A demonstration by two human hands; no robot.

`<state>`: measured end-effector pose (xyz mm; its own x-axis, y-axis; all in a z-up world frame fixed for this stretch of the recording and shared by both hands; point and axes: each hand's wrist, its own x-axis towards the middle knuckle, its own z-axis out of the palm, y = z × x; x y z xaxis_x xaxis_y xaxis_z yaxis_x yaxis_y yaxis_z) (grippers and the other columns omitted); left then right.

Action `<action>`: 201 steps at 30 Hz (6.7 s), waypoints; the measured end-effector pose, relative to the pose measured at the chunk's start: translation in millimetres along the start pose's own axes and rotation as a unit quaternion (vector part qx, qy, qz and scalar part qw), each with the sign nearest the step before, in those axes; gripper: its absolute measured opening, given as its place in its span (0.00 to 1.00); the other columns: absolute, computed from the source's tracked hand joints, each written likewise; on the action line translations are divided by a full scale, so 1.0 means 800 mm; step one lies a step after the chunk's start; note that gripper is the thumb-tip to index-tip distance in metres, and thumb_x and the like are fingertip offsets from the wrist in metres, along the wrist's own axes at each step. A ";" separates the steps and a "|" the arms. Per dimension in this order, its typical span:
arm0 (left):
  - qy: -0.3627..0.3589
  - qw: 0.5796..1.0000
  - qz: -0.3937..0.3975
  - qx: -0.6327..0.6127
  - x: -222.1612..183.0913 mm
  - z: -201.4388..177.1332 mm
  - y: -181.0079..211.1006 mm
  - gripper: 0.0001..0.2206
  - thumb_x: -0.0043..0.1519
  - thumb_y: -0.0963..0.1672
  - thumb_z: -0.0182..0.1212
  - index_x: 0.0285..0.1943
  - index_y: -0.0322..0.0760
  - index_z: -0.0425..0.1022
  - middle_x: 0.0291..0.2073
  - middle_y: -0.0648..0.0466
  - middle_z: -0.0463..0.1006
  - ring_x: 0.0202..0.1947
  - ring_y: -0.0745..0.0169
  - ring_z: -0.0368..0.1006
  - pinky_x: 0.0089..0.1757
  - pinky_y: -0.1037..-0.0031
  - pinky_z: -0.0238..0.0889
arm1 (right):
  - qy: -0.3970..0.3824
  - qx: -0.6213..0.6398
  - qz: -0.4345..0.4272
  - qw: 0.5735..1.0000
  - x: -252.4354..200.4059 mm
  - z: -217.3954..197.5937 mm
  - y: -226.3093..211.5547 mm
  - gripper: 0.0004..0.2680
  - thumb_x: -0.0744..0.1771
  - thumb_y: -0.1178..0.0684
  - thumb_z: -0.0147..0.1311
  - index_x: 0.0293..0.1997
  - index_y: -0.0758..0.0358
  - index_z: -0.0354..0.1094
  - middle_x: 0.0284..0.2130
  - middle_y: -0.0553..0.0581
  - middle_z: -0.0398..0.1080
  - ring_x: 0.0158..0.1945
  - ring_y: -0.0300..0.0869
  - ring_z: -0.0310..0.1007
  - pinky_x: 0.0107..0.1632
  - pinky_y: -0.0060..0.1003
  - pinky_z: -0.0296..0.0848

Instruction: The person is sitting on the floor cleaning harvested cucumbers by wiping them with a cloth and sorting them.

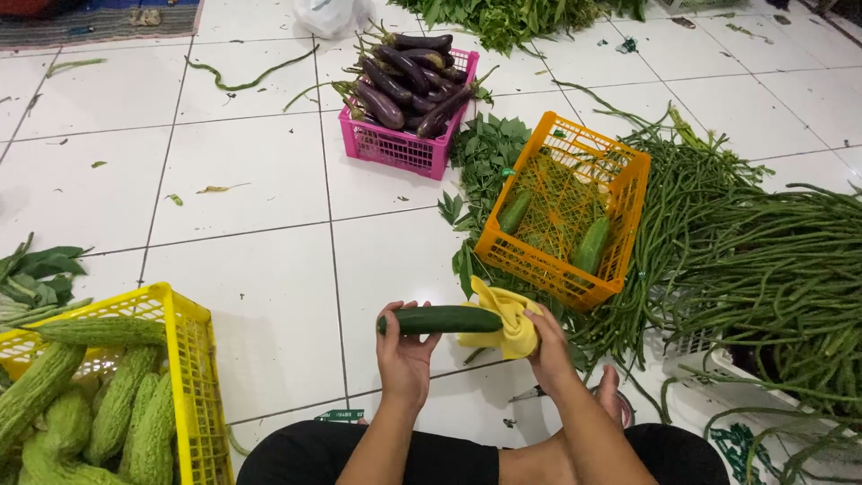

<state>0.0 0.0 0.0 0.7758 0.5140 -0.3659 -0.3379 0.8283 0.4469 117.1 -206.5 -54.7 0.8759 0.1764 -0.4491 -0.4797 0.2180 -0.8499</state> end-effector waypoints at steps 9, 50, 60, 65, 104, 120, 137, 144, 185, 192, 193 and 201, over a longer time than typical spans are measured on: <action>-0.051 0.999 -0.002 -0.002 0.008 -0.011 -0.011 0.14 0.69 0.48 0.45 0.59 0.36 0.63 0.54 0.41 0.66 0.64 0.38 0.64 0.60 0.42 0.63 | -0.075 0.091 -0.014 0.993 0.001 0.001 0.000 0.17 0.68 0.49 0.42 0.63 0.63 0.63 0.55 0.64 0.67 0.54 0.52 0.65 0.52 0.46 0.64; -0.201 0.711 -0.045 0.673 -0.031 0.021 -0.007 0.14 0.63 0.50 0.55 0.50 0.40 0.75 0.34 0.54 0.78 0.34 0.61 0.72 0.39 0.73 0.65 | 0.084 -0.225 -0.175 0.955 -0.009 -0.013 -0.008 0.10 0.67 0.49 0.55 0.43 0.66 0.74 0.31 0.56 0.73 0.31 0.40 0.68 0.36 0.31 0.66; -0.275 0.621 0.156 0.717 -0.027 -0.003 -0.017 0.20 0.54 0.46 0.69 0.56 0.45 0.75 0.36 0.54 0.77 0.36 0.54 0.74 0.40 0.68 0.66 | 0.114 -0.334 -0.007 0.936 -0.023 0.012 -0.027 0.16 0.67 0.43 0.51 0.53 0.63 0.75 0.39 0.61 0.76 0.39 0.46 0.74 0.43 0.40 0.71; -0.188 0.710 -0.033 0.678 -0.034 0.025 -0.005 0.15 0.62 0.50 0.55 0.51 0.42 0.76 0.34 0.55 0.78 0.34 0.61 0.73 0.39 0.73 0.64 | 0.102 -0.274 -0.142 0.946 -0.002 -0.015 -0.005 0.14 0.66 0.46 0.55 0.51 0.66 0.73 0.38 0.60 0.75 0.36 0.43 0.72 0.40 0.35 0.70; -0.248 0.573 0.071 0.778 -0.024 -0.011 -0.024 0.20 0.52 0.48 0.70 0.54 0.46 0.76 0.32 0.52 0.83 0.33 0.48 0.78 0.37 0.65 0.67 | 0.078 -0.350 -0.019 0.933 0.005 -0.007 -0.003 0.14 0.67 0.46 0.52 0.51 0.65 0.76 0.37 0.62 0.77 0.37 0.46 0.74 0.42 0.38 0.72; -0.073 0.896 -0.064 0.433 -0.008 -0.008 -0.030 0.22 0.66 0.55 0.47 0.53 0.34 0.73 0.35 0.50 0.80 0.35 0.63 0.74 0.41 0.73 0.68 | -0.190 -0.454 -0.246 0.835 -0.073 0.033 -0.011 0.11 0.65 0.50 0.55 0.23 0.65 0.73 0.20 0.52 0.71 0.22 0.40 0.64 0.29 0.35 0.66; -0.390 0.755 -0.032 0.526 -0.092 0.024 -0.013 0.34 0.60 0.49 0.54 0.74 0.29 0.54 0.65 0.38 0.65 0.62 0.44 0.64 0.58 0.61 0.58 | 0.046 -0.210 -0.327 0.920 -0.108 0.055 -0.036 0.21 0.67 0.55 0.43 0.70 0.65 0.51 0.66 0.62 0.57 0.65 0.50 0.61 0.65 0.41 0.59; -0.371 0.769 -0.088 0.513 -0.062 0.002 -0.026 0.27 0.63 0.52 0.52 0.66 0.30 0.68 0.59 0.45 0.75 0.55 0.55 0.73 0.55 0.70 0.65 | 0.155 -0.261 -0.334 0.893 -0.144 0.058 -0.032 0.12 0.69 0.54 0.49 0.52 0.73 0.74 0.48 0.60 0.77 0.49 0.41 0.74 0.52 0.29 0.69; -0.277 0.658 0.016 0.700 -0.029 0.010 -0.062 0.24 0.48 0.37 0.51 0.55 0.45 0.78 0.40 0.49 0.84 0.38 0.47 0.78 0.41 0.66 0.70 | 0.089 -0.591 -0.229 0.769 0.275 -0.069 -0.127 0.24 0.65 0.61 0.51 0.67 0.52 0.44 0.62 0.73 0.46 0.57 0.66 0.60 0.56 0.57 0.66; -0.276 0.614 -0.066 0.737 -0.018 0.015 -0.059 0.22 0.53 0.41 0.55 0.60 0.43 0.74 0.46 0.47 0.82 0.46 0.46 0.77 0.45 0.66 0.68 | 0.064 -0.701 -0.034 0.710 0.239 -0.038 -0.136 0.15 0.68 0.41 0.53 0.48 0.63 0.79 0.40 0.62 0.78 0.37 0.53 0.77 0.44 0.47 0.74; -0.275 0.612 -0.073 0.738 -0.015 -0.005 -0.068 0.22 0.53 0.41 0.55 0.60 0.43 0.74 0.46 0.47 0.82 0.46 0.46 0.77 0.45 0.66 0.68 | 0.062 -0.700 -0.027 0.711 0.211 -0.026 -0.149 0.15 0.68 0.41 0.53 0.48 0.63 0.79 0.40 0.62 0.78 0.37 0.53 0.77 0.44 0.47 0.74; -0.335 0.558 0.016 0.759 -0.012 -0.075 -0.107 0.22 0.52 0.44 0.67 0.57 0.41 0.71 0.48 0.48 0.76 0.47 0.43 0.75 0.47 0.62 0.68 | 0.062 -0.496 -0.362 0.787 -0.016 -0.095 -0.166 0.08 0.67 0.56 0.55 0.45 0.68 0.77 0.33 0.55 0.74 0.32 0.42 0.69 0.37 0.33 0.68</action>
<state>-10.4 -62.5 -83.6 0.9793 -0.0960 -0.1781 0.0896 -0.5834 0.8072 173.4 -310.2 42.8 0.9289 0.2418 0.2804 0.3697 -0.6493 -0.6646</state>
